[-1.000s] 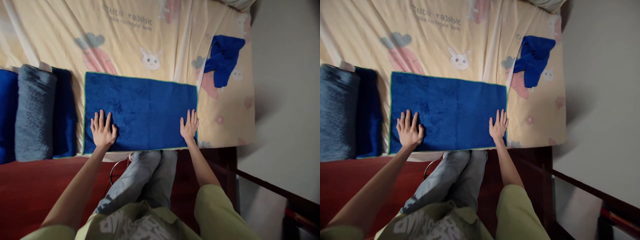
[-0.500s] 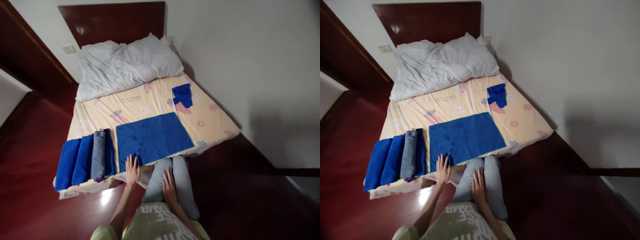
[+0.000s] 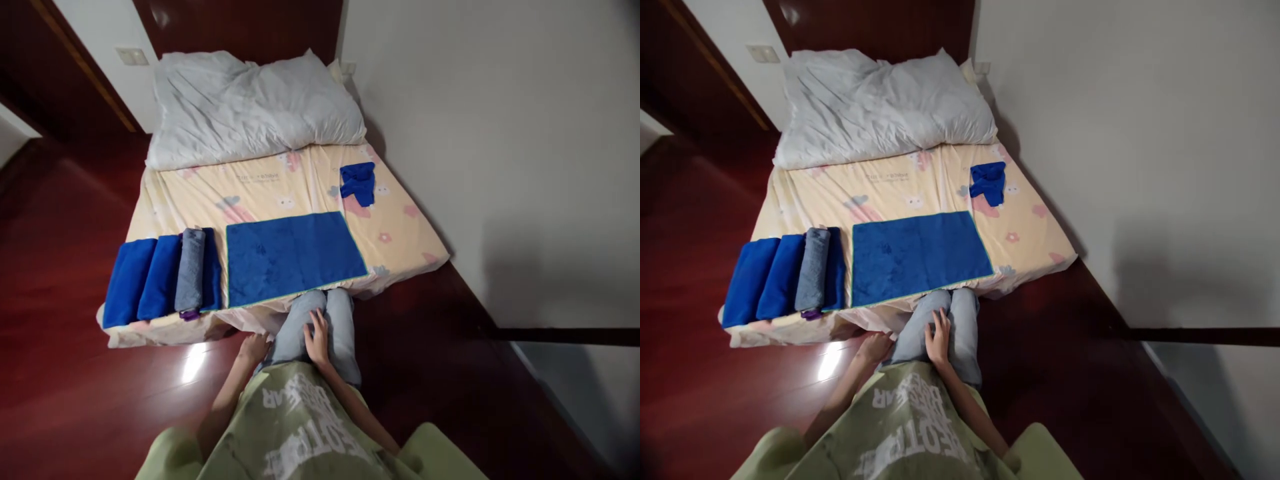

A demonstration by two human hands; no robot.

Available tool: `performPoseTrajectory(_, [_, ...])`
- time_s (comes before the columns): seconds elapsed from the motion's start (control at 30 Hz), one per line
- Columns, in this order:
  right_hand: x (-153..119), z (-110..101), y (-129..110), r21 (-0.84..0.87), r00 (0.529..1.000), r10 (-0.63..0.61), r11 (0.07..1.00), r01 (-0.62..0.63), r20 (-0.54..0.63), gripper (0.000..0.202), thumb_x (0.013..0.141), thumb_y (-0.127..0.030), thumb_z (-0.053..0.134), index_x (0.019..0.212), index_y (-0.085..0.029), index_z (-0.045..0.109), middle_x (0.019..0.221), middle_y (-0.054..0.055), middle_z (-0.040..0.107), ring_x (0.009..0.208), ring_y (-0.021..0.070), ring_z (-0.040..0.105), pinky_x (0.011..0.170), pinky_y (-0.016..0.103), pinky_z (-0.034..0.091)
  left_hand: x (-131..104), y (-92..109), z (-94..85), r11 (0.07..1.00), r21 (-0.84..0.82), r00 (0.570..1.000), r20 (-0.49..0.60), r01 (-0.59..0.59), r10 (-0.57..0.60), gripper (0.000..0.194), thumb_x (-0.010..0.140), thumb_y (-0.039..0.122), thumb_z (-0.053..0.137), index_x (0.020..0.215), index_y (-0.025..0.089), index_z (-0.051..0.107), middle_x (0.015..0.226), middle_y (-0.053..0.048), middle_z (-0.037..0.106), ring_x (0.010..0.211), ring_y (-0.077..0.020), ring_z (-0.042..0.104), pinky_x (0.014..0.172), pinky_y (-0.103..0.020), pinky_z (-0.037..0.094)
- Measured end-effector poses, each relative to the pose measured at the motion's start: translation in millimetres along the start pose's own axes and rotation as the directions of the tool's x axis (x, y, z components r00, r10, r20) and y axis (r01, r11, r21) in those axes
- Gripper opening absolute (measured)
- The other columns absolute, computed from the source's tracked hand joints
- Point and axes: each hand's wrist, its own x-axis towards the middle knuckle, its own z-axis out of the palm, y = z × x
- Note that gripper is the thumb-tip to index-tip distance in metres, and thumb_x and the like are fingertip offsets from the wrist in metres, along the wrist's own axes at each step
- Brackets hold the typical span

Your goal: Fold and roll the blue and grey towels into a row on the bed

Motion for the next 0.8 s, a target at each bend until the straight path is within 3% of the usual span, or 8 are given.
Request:
performPoseTrajectory(0.1, [6.4,7.8,-15.0,0.311,0.989,0.145,0.939,-0.145,0.023,0.039,0.082,-0.043,0.061,0.120,-0.035,0.061,0.130,0.002,0.067,0.129,0.0256,0.061,0.121,0.049,0.043,5.5,21.5,-4.3,0.999,-0.028,0.998,-0.055,-0.034,0.032,0.049,0.096,0.006,0.035,0.139,0.010,0.058,0.123,-0.022,0.070,0.117,-0.0323,0.068,0.099,-0.044,0.054])
performPoseTrajectory(0.2, [19.6,22.5,-29.0,0.625,0.940,0.297,0.705,-0.336,0.170,0.040,0.087,-0.041,0.055,0.125,-0.029,0.055,0.104,0.002,0.073,0.107,0.0216,0.072,0.111,0.049,0.052,8.0,36.0,-7.6,0.998,-0.036,0.997,-0.071,-0.041,0.039,0.048,0.091,0.000,0.036,0.132,0.003,0.062,0.123,-0.025,0.069,0.117,-0.0324,0.068,0.100,-0.043,0.052])
performPoseTrajectory(0.27, [31.0,30.7,-33.2,0.701,0.900,0.363,0.577,-0.420,0.240,0.032,0.090,-0.041,0.050,0.119,-0.028,0.057,0.103,0.002,0.073,0.106,0.0192,0.072,0.110,0.048,0.053,7.0,37.9,-8.6,0.998,-0.049,0.997,-0.078,-0.028,0.024,0.048,0.092,0.000,0.035,0.133,0.003,0.061,0.122,-0.025,0.069,0.116,-0.0324,0.068,0.100,-0.044,0.052])
performPoseTrajectory(0.33, [43.1,35.1,-34.0,0.722,0.879,0.391,0.519,-0.457,0.274,0.024,0.093,-0.039,0.044,0.108,-0.028,0.059,0.110,0.003,0.073,0.111,0.0169,0.070,0.110,0.044,0.053,4.0,35.1,-7.3,0.997,-0.070,0.996,-0.089,-0.030,0.023,0.049,0.094,0.002,0.034,0.136,0.006,0.059,0.122,-0.023,0.069,0.116,-0.0317,0.068,0.099,-0.042,0.052])
performPoseTrajectory(0.53, [71.0,38.2,-39.5,0.706,0.870,0.409,0.527,-0.473,0.278,0.025,0.100,-0.033,0.032,0.092,-0.025,0.055,0.117,0.003,0.072,0.120,0.0131,0.065,0.106,0.039,0.055,-3.7,23.3,9.3,0.992,-0.123,0.996,-0.084,0.027,-0.037,0.050,0.098,0.007,0.031,0.137,0.014,0.060,0.122,-0.019,0.071,0.111,-0.0280,0.071,0.094,-0.038,0.055])
performPoseTrajectory(0.8, [77.3,49.3,-51.3,0.574,0.905,0.366,0.702,-0.422,0.218,0.028,0.102,-0.036,0.026,0.100,-0.024,0.051,0.117,0.004,0.071,0.117,0.0110,0.065,0.102,0.034,0.055,1.3,22.3,12.6,0.994,-0.103,0.998,-0.047,0.032,-0.037,0.051,0.096,0.006,0.031,0.138,0.011,0.060,0.123,-0.022,0.070,0.115,-0.0309,0.069,0.097,-0.043,0.055])
